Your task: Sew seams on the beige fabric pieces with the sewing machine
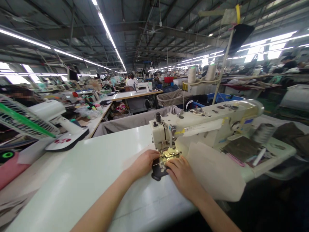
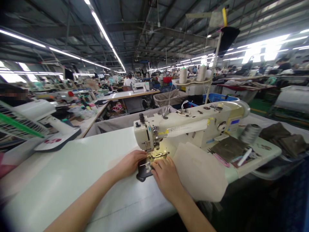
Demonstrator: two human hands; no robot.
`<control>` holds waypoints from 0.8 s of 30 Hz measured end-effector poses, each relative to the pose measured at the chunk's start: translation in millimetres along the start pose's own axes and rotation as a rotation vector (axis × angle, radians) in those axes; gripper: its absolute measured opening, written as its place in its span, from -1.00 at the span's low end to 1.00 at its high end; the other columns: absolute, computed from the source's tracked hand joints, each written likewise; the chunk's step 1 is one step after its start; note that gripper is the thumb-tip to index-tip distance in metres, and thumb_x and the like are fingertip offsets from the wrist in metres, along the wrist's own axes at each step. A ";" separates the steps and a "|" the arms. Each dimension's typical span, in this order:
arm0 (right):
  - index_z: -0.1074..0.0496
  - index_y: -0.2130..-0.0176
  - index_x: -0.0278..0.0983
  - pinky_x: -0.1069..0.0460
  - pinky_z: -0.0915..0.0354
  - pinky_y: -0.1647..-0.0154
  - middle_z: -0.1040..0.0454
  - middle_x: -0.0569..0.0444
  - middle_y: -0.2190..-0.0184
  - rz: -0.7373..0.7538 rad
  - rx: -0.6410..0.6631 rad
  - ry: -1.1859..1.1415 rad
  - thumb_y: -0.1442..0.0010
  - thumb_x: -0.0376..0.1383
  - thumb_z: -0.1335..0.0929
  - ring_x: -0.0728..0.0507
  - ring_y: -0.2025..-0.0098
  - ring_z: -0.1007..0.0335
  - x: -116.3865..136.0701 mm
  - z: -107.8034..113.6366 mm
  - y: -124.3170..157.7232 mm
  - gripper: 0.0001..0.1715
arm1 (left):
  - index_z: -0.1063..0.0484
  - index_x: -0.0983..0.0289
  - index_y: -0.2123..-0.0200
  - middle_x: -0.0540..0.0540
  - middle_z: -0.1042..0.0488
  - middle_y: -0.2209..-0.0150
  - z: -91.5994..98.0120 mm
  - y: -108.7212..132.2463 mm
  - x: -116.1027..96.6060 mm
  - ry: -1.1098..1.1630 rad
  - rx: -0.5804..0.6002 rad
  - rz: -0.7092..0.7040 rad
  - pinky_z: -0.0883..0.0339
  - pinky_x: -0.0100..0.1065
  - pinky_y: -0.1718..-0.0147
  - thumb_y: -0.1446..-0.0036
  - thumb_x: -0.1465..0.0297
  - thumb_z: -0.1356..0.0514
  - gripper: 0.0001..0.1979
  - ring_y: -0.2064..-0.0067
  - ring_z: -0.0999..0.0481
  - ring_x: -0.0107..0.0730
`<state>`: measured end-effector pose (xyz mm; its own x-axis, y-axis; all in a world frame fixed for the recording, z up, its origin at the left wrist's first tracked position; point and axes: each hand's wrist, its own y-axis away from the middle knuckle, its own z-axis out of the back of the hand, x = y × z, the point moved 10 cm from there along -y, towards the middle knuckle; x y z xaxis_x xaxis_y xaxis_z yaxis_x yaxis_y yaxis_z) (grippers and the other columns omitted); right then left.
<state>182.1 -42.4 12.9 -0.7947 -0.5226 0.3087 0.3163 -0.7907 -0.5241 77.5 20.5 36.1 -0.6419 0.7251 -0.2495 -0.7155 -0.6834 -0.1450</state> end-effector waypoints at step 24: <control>-0.54 0.19 -0.18 -0.18 -0.06 -0.28 -0.52 0.05 0.12 0.075 0.063 -0.167 -0.21 -0.61 -0.25 -0.16 0.00 -0.35 16.9 20.0 34.2 -0.57 | -0.46 0.29 0.11 0.25 -0.49 0.03 0.5 39.7 -25.0 -0.332 0.079 0.252 -0.44 -0.12 0.02 -0.30 0.59 -0.03 -0.75 -0.04 -0.50 -0.09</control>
<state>189.9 -84.7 16.1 -0.6724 -0.6223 0.4008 0.4076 -0.7633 -0.5013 65.0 -24.6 37.0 -0.8444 0.5328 0.0557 -0.5351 -0.8437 -0.0417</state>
